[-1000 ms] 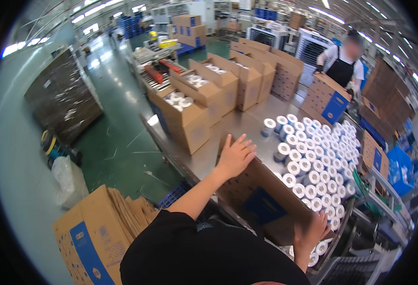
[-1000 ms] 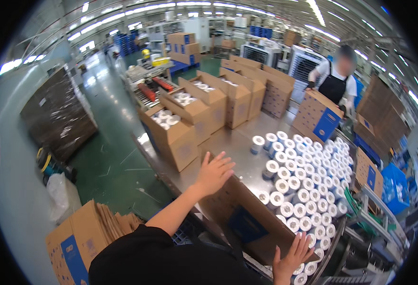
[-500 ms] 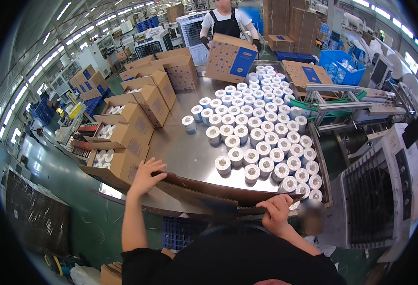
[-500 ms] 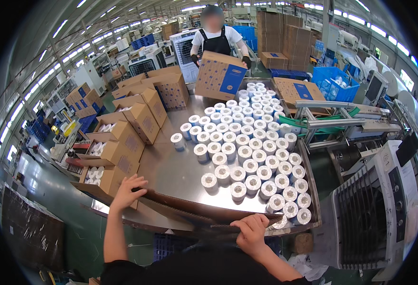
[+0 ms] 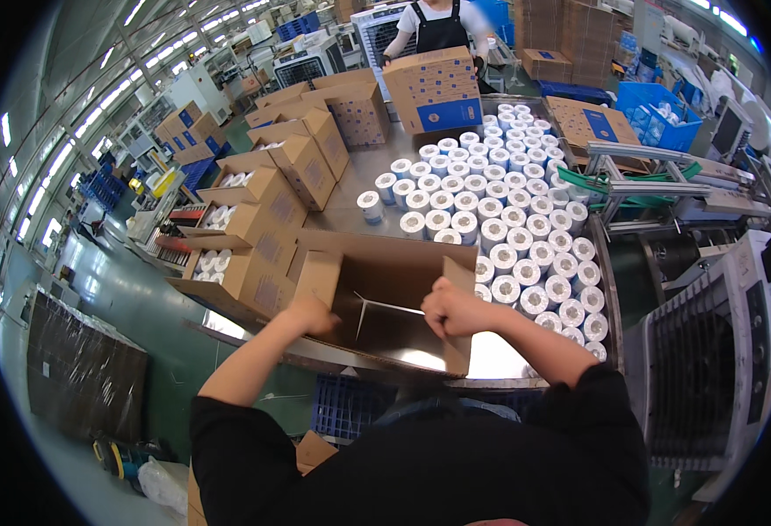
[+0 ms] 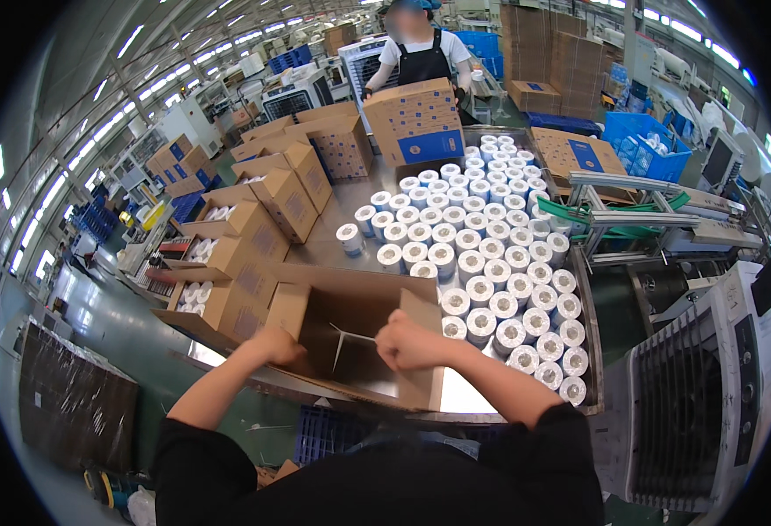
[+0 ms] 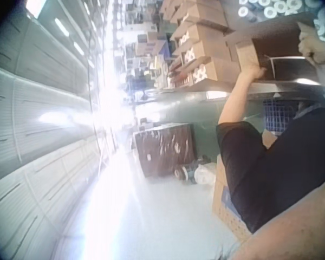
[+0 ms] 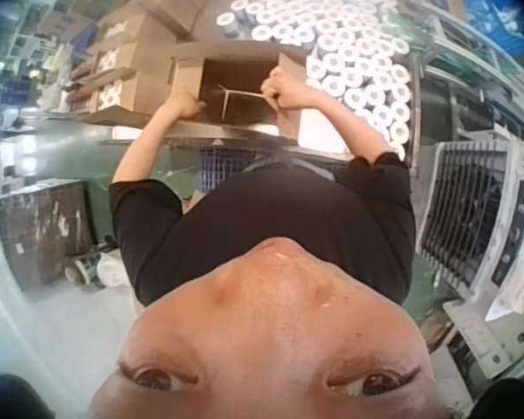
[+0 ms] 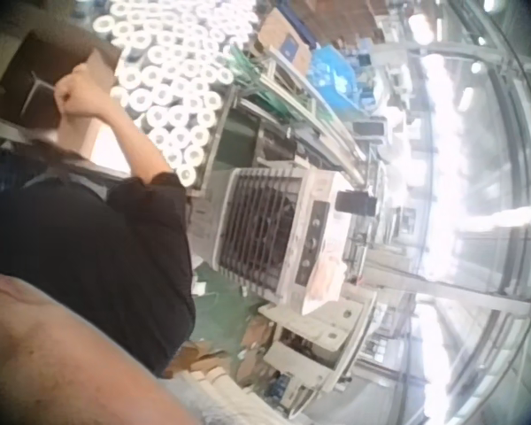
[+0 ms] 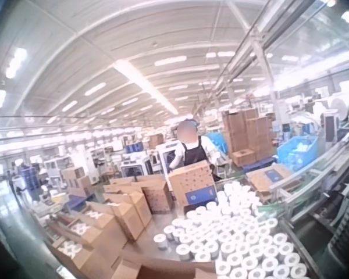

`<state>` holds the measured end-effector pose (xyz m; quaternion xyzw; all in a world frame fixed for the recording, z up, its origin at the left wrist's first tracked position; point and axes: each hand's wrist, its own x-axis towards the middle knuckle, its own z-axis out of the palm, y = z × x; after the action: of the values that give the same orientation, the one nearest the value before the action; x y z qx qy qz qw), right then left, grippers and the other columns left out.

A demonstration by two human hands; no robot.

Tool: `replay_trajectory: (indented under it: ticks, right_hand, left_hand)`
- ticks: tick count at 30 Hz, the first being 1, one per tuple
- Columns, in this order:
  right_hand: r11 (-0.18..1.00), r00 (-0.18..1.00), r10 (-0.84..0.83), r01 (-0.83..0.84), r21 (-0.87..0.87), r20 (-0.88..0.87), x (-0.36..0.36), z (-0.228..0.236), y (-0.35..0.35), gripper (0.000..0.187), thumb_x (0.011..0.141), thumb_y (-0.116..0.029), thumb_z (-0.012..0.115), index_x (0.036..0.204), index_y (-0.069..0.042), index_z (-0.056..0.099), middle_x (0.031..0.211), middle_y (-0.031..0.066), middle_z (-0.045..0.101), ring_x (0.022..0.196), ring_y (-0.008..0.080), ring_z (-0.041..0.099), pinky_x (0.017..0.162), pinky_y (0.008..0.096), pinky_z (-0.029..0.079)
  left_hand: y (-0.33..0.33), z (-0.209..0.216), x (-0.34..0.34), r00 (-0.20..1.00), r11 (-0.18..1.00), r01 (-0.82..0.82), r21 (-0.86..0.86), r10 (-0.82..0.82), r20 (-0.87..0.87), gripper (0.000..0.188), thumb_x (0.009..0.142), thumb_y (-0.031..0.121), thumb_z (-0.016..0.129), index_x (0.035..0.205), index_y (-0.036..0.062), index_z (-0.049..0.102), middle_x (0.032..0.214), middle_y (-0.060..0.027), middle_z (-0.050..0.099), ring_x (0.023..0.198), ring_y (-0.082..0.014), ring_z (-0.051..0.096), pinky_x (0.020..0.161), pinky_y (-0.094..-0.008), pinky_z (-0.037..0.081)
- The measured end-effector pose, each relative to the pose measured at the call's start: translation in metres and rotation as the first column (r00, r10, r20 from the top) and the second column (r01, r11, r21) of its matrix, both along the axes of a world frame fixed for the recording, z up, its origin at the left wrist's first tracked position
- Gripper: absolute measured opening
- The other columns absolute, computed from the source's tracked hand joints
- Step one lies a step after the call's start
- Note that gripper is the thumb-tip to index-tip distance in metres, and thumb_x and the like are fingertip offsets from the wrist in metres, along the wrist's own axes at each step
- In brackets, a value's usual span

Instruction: The person picks up a cardboard box from a stack, opens it, and packs it with paper rolls from a large table. The person then moves the filled box to a conveyor belt and repeats the process with a new box.

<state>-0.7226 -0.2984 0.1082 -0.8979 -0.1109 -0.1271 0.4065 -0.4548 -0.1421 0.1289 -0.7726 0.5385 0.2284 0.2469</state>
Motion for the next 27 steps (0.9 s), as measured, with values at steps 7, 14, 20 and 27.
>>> replay_trajectory:
  ticks: [7, 14, 20, 27]
  right_hand:
    - [0.854, 0.681, -0.369, -0.02, -0.519, -0.633, 0.041, -0.087, -0.007, 0.025, 0.069, -0.007, 0.055, 0.088, -0.004, 0.07, 0.095, 0.0193, 0.065, 0.092, 0.0342, 0.062, 0.078, 0.0414, 0.049]
    - [0.343, 0.505, -0.854, 0.73, 0.592, -0.127, -0.028, -0.081, -0.057, 0.012, 0.082, -0.009, 0.057, 0.089, -0.004, 0.065, 0.085, 0.0057, 0.065, 0.079, 0.0166, 0.062, 0.072, 0.0284, 0.049]
    - [0.408, 0.472, -0.857, 0.866, 0.289, -0.207, -0.045, -0.062, -0.024, 0.093, 0.062, -0.021, 0.083, 0.133, -0.005, 0.025, 0.12, 0.018, 0.051, 0.108, 0.0313, 0.054, 0.091, 0.0378, 0.044]
    - [0.359, 0.421, -0.846, 0.903, 0.236, -0.326, -0.055, -0.063, -0.011, 0.113, 0.062, -0.018, 0.083, 0.143, -0.008, 0.005, 0.124, 0.0188, 0.05, 0.113, 0.0324, 0.052, 0.092, 0.0374, 0.044]
  left_hand:
    - [0.02, 0.045, 0.002, 0.623, 0.918, -0.137, 0.371, 0.371, -0.688, 0.07, 0.089, 0.061, 0.04, 0.132, 0.0056, 0.045, 0.131, -0.0131, 0.049, 0.121, -0.0235, 0.045, 0.1, -0.0343, 0.033]
    - [-0.018, 0.024, -0.015, 0.953, 0.965, 0.046, -0.258, -0.12, -0.278, 0.055, 0.083, 0.057, 0.053, 0.077, 0.0049, 0.07, 0.072, -0.0182, 0.064, 0.072, -0.0332, 0.061, 0.069, -0.0408, 0.048]
    - [-0.069, -0.071, -0.039, 0.956, 0.697, 0.123, -0.706, -0.274, -0.105, 0.035, 0.088, 0.036, 0.052, 0.077, 0.0058, 0.066, 0.085, -0.0165, 0.063, 0.082, -0.0332, 0.059, 0.073, -0.0433, 0.046]
    - [-0.109, 0.008, -0.005, 0.952, 0.011, 0.28, -0.96, -0.131, 0.277, 0.021, 0.081, 0.022, 0.058, 0.096, 0.0064, 0.057, 0.103, -0.0137, 0.057, 0.105, -0.032, 0.051, 0.089, -0.0484, 0.038]
